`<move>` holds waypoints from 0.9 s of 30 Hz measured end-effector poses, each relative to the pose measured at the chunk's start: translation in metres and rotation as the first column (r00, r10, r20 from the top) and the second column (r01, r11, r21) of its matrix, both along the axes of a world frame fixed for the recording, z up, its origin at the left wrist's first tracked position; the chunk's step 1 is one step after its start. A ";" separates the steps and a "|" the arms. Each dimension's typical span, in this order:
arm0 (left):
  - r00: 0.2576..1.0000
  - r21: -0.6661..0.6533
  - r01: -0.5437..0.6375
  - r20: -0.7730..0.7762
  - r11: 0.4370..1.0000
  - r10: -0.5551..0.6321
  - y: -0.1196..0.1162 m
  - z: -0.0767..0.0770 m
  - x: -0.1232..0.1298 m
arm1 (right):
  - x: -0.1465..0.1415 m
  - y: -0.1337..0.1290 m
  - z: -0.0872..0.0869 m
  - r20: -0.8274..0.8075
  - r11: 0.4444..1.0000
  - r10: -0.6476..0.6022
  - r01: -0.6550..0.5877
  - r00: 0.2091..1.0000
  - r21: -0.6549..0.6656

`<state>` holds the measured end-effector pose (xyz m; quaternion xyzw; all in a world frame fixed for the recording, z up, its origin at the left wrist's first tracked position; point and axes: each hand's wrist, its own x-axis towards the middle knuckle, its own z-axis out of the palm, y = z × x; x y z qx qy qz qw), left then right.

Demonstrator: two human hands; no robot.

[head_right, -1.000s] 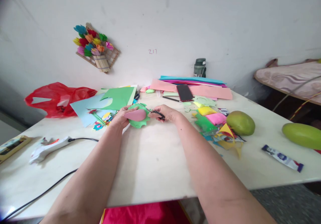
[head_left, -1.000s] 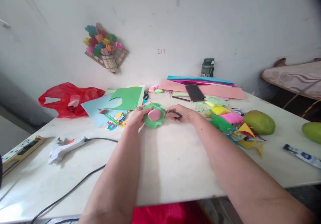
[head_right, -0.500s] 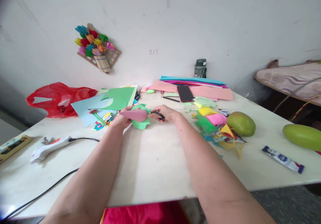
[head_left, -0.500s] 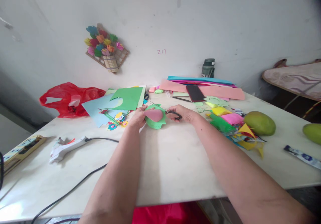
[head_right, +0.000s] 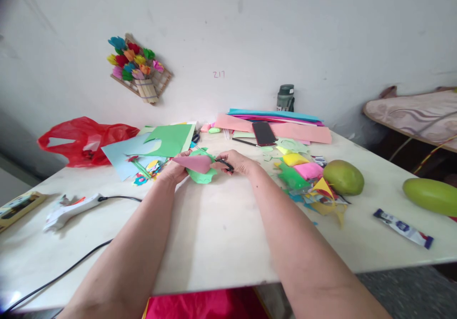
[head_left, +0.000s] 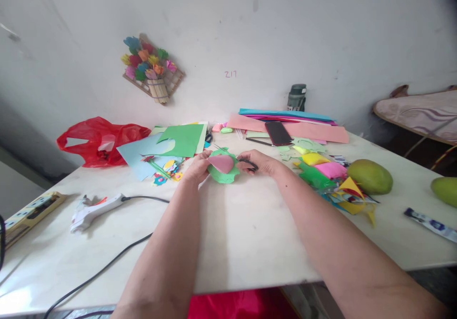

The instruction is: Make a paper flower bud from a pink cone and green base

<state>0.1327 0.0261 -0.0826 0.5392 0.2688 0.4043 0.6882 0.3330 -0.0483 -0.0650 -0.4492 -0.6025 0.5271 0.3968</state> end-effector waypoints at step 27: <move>0.999 0.026 -0.039 0.025 0.999 0.039 -0.016 0.010 0.013 | 0.000 0.001 0.001 0.090 0.995 -0.025 0.017 0.996 0.094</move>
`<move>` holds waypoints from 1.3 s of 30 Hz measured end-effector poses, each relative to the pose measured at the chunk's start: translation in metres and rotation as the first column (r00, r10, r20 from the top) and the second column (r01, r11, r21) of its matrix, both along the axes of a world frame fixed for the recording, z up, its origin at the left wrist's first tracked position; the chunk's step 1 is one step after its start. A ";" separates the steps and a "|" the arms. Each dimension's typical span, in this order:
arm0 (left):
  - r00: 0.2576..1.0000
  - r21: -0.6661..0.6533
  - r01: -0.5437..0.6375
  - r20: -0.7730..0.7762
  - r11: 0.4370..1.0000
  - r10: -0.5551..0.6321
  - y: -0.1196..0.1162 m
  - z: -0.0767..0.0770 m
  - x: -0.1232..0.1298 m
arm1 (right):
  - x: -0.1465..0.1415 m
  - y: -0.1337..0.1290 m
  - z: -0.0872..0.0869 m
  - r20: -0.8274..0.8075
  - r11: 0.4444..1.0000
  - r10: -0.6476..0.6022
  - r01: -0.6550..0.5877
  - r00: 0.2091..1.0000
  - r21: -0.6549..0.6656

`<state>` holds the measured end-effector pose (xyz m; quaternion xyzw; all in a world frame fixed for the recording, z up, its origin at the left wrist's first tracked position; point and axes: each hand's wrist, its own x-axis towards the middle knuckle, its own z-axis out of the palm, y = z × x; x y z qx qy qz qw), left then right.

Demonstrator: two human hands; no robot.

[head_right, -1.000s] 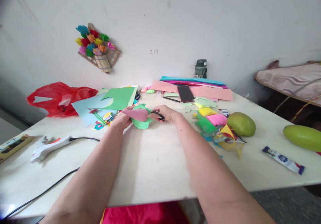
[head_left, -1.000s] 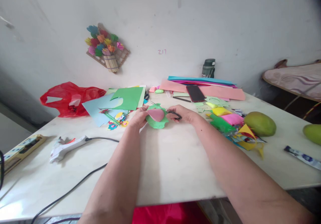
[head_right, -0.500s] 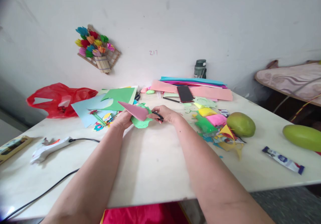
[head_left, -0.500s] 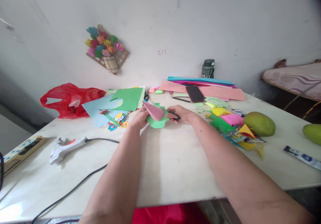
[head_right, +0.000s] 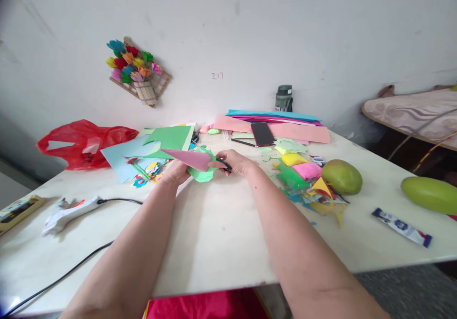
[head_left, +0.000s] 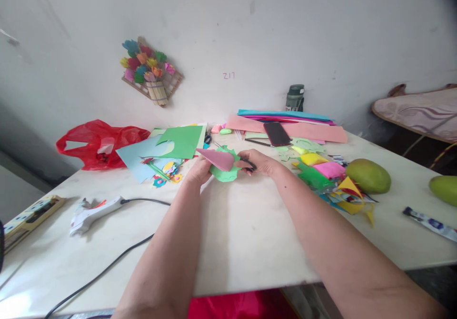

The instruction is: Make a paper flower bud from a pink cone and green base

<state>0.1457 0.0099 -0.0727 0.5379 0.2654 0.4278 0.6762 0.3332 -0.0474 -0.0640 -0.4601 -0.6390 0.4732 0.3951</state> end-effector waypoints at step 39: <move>0.977 0.122 0.045 -0.211 0.991 -0.018 0.003 0.015 -0.015 | 0.007 -0.001 -0.002 0.070 0.983 0.168 -0.162 0.983 -0.087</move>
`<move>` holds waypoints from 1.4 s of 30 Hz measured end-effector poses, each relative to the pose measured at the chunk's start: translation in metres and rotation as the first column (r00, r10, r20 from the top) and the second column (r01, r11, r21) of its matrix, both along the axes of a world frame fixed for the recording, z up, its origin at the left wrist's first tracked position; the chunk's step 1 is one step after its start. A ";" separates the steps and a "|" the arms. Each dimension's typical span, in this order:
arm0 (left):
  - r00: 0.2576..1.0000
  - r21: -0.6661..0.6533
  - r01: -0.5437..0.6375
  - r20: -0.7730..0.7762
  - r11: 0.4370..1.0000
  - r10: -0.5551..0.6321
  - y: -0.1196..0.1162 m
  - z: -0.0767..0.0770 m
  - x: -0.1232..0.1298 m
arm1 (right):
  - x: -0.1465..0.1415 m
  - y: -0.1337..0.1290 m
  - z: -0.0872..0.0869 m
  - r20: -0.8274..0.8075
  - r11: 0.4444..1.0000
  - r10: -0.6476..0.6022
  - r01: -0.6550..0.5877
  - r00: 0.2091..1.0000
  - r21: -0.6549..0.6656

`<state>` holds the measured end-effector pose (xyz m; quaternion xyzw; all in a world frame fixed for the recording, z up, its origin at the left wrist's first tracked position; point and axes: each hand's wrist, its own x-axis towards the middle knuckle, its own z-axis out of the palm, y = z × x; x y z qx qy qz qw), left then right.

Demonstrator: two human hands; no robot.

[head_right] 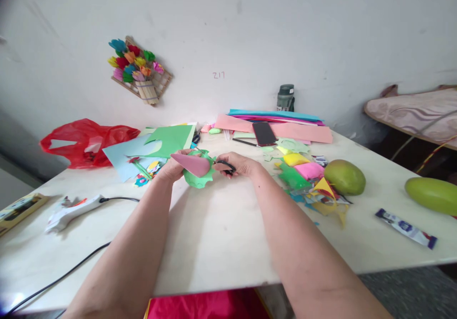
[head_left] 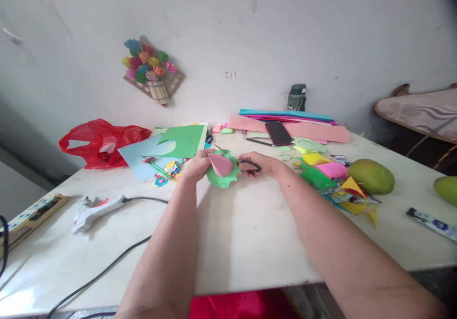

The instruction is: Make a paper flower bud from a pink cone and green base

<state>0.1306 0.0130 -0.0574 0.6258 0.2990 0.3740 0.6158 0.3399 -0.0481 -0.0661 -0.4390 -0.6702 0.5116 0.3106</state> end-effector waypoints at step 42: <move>0.988 -0.066 -0.130 0.071 0.989 0.134 -0.007 0.009 -0.010 | -0.002 0.000 0.005 -0.006 0.986 -0.005 0.004 1.000 -0.168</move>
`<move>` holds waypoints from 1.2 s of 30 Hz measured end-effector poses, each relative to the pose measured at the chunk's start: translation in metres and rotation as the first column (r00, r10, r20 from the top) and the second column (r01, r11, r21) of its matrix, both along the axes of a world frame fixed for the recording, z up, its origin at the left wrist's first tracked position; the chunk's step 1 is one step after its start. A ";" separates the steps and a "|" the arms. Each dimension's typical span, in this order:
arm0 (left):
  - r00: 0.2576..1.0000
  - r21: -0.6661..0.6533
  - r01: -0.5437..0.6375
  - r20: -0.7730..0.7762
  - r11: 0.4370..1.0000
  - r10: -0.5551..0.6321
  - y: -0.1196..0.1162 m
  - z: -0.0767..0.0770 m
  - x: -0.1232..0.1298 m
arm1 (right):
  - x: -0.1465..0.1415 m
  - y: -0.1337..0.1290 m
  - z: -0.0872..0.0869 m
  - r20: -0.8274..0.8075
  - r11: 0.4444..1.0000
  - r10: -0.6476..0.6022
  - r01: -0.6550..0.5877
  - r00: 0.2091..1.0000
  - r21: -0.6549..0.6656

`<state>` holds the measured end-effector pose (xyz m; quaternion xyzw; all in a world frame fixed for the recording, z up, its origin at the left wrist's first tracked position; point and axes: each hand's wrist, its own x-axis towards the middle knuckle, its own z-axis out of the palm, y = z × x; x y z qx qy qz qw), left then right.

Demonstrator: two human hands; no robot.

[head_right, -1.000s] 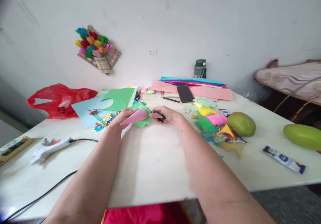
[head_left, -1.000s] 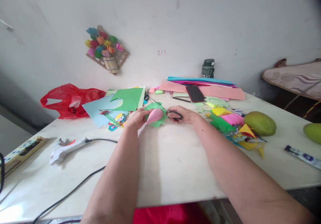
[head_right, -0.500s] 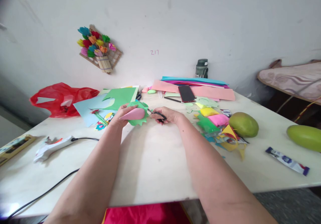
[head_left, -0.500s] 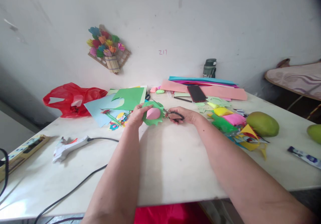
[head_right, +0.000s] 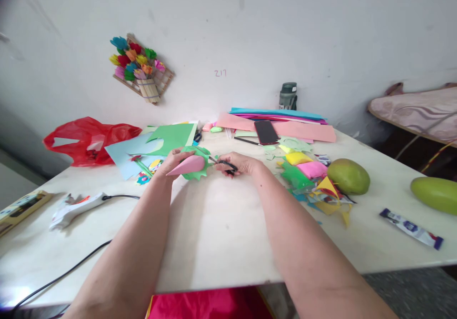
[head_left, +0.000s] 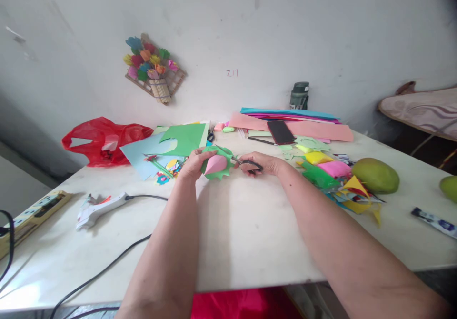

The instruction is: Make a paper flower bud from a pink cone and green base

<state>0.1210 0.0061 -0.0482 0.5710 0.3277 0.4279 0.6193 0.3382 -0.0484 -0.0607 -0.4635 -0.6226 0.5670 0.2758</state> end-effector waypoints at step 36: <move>1.000 -0.031 0.027 -0.003 0.999 -0.027 0.013 -0.011 -0.007 | -0.003 0.000 -0.002 0.035 0.996 -0.038 0.035 0.999 0.077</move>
